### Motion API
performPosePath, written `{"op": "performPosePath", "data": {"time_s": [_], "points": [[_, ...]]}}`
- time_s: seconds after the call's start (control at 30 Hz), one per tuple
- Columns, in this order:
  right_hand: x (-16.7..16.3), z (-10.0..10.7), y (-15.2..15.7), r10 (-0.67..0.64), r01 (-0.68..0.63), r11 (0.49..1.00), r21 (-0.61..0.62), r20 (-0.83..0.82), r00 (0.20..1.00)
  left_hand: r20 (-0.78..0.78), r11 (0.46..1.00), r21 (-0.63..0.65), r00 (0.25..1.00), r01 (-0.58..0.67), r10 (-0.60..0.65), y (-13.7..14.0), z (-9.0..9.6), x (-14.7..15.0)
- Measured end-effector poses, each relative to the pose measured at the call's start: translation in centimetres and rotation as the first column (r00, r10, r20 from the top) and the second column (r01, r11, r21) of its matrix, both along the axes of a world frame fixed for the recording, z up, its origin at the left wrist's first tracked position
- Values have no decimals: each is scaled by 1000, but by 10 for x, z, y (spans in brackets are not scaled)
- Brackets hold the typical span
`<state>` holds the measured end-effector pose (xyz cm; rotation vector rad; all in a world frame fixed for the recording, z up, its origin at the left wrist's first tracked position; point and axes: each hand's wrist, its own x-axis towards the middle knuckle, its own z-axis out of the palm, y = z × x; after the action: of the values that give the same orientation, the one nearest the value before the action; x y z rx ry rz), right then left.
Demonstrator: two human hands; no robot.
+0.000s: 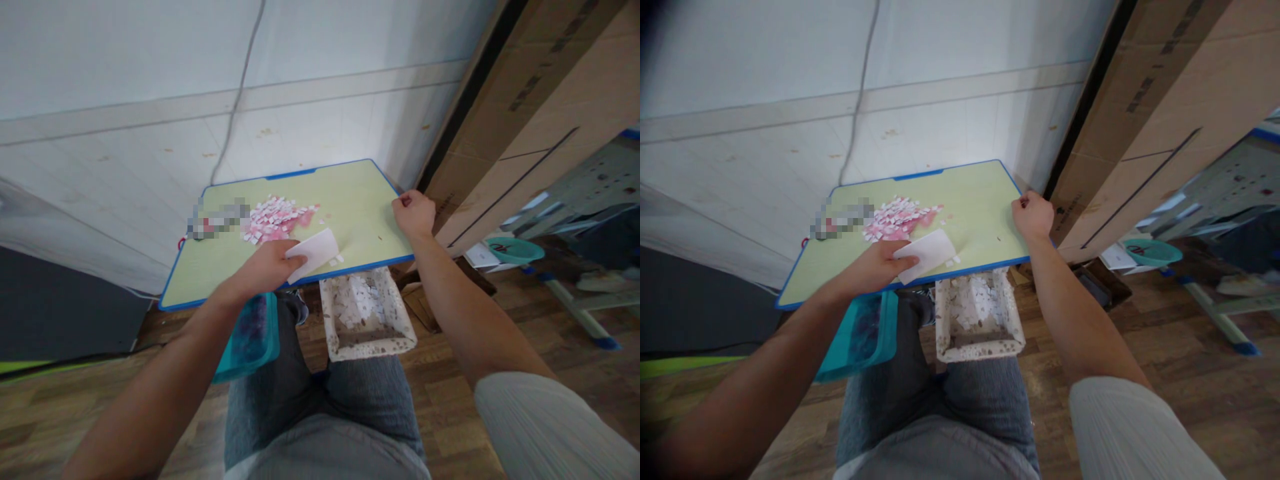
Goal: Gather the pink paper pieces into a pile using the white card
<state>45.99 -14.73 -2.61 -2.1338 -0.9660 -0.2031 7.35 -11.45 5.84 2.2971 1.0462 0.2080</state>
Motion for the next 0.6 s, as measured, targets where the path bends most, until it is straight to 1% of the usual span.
{"op": "performPosePath", "data": {"time_s": [0.13,0.3,0.33,0.4,0.47,0.5,0.53,0.6], "points": [[0,0,0,2,-2,1000,14,2,1000,24,998,36,999,-44,43,-13,1,5],[-3,4,-2,5,-5,1000,9,1,1000,70,994,-60,994,86,-81,-35,3,10],[-4,4,-2,3,-3,1000,9,2,1000,82,994,-67,994,83,-78,-36,4,10],[-4,4,-2,0,0,1000,13,4,1000,94,998,-64,995,30,-24,-37,4,10],[-4,3,-2,-4,4,1000,17,6,1000,79,999,-43,996,-29,32,-36,4,10],[-3,2,-2,-7,7,1000,20,8,1000,65,999,-35,997,-31,33,-36,4,10],[-2,2,-2,-10,10,1000,24,10,1000,49,999,-35,999,-5,6,-37,4,11],[0,0,-1,-8,8,999,32,15,1000,31,994,-50,995,96,-95,-41,5,13]]}}
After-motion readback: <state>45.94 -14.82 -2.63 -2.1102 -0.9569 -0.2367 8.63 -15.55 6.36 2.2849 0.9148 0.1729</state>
